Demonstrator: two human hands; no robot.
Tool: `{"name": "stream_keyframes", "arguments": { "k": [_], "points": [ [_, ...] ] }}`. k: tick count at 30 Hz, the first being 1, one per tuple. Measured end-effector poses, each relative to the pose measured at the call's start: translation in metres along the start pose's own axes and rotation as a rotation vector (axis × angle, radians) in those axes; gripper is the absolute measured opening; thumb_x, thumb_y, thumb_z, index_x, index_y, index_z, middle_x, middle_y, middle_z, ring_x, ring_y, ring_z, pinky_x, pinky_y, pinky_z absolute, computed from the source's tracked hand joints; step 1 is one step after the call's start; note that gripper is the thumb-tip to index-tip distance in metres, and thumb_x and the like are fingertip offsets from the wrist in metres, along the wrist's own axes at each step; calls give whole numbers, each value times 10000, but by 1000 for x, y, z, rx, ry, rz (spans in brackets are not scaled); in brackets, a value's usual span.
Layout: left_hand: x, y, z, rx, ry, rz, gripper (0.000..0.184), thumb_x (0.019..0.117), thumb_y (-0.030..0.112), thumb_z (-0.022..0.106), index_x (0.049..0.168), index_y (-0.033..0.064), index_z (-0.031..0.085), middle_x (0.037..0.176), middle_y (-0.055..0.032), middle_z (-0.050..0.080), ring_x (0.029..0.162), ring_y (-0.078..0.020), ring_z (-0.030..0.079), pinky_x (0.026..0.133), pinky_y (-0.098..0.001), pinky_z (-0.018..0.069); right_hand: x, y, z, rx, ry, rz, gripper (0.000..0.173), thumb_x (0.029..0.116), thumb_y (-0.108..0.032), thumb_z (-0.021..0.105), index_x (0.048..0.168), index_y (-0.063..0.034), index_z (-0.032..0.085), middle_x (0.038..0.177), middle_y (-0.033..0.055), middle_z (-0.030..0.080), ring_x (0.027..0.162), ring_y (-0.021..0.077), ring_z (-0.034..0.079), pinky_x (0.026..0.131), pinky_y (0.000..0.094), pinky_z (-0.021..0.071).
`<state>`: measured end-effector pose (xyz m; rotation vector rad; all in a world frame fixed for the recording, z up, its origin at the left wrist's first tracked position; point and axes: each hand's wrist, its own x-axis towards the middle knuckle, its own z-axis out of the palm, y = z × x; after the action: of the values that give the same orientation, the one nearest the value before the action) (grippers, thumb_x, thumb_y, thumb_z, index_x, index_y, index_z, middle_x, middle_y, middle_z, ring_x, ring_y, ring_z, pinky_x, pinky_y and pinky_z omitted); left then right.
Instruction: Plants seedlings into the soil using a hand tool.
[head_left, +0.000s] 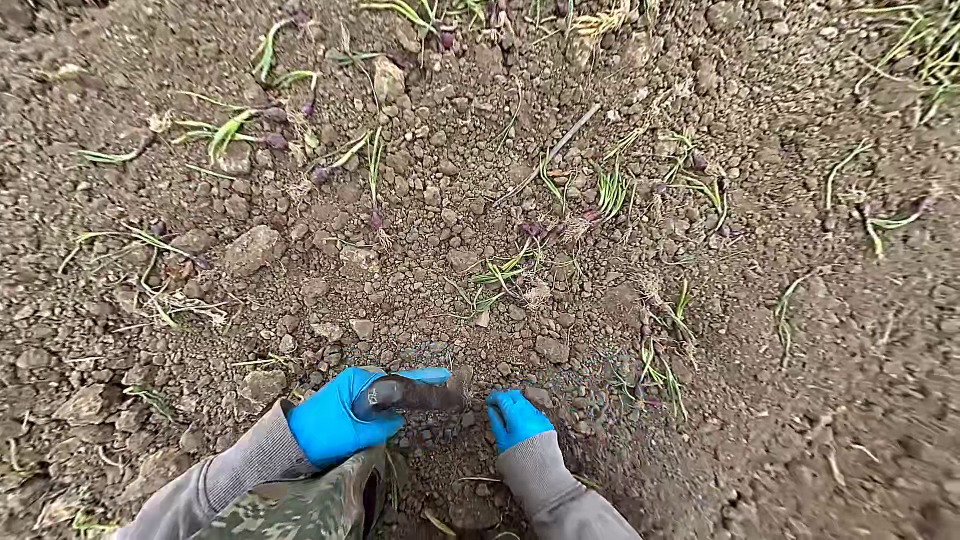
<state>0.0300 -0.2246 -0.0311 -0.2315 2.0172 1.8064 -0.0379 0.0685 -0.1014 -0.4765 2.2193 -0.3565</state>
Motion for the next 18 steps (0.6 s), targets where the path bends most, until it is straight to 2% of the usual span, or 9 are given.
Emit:
{"name": "stream_keyframes", "arguments": {
  "k": [2,4,5,7,9,11,14,16,18],
  "points": [
    [-5,37,-22,28,-48,156,186,825,143,735,1009,120,757,907,89,736,853,78,653,769,-137,554,1,2,2,-40,-118,65,333,1061,-258,505,1277,-106,708,1270,128,692,1171,287,679,1002,476,545],
    [8,52,-18,133,-166,113,274,840,195,755,1113,187,765,886,99,731,802,62,649,712,-173,561,1,6,-3,-73,-107,54,325,1054,-267,512,1241,-106,724,1231,130,703,1147,287,687,981,478,554],
    [21,42,-3,213,-241,15,298,862,246,754,1160,243,756,853,76,723,755,5,650,668,-252,559,-1,5,-8,-90,-83,35,314,1046,-265,528,1218,-104,735,1200,131,711,1128,289,693,965,477,561],
    [45,0,37,253,-391,-200,435,926,202,708,1356,256,674,992,-89,742,885,-212,696,800,-485,552,-8,-5,-20,-137,-22,-12,287,1030,-249,561,1182,-99,753,1152,139,724,1092,298,703,938,480,567],
    [51,-38,61,212,-405,-305,495,955,152,661,1440,240,607,1142,-150,723,1029,-271,691,932,-524,525,-5,-15,-24,-199,-30,-46,301,1038,-261,547,1194,-110,754,1161,136,726,1107,293,700,957,478,556],
    [38,-49,59,92,-294,-327,332,922,100,679,1253,69,694,1047,-129,719,931,-171,671,881,-399,533,11,-18,-8,-277,-133,-74,321,1041,-263,524,1215,-102,741,1198,153,719,1129,321,698,966,507,558],
    [5,-29,27,-33,-119,-246,151,845,74,715,985,18,723,849,-1,696,766,-5,619,742,-226,526,43,-38,14,-348,-592,7,383,1081,-181,452,1407,-52,607,1461,220,565,1336,411,561,1087,590,454],
    [-20,-9,-2,3,3,-113,174,813,114,724,977,61,754,885,33,727,821,35,640,772,-194,532,48,-46,26,-404,-671,-33,383,1074,-157,452,1403,-30,603,1492,230,539,1353,433,541,1091,611,444],
    [-38,6,-18,40,132,33,228,804,139,737,1028,113,772,942,67,750,887,63,663,806,-158,552,41,-39,27,-385,-601,-131,424,1097,-298,430,1342,-30,647,1440,224,582,1341,421,553,1092,602,445]
  ]
}}
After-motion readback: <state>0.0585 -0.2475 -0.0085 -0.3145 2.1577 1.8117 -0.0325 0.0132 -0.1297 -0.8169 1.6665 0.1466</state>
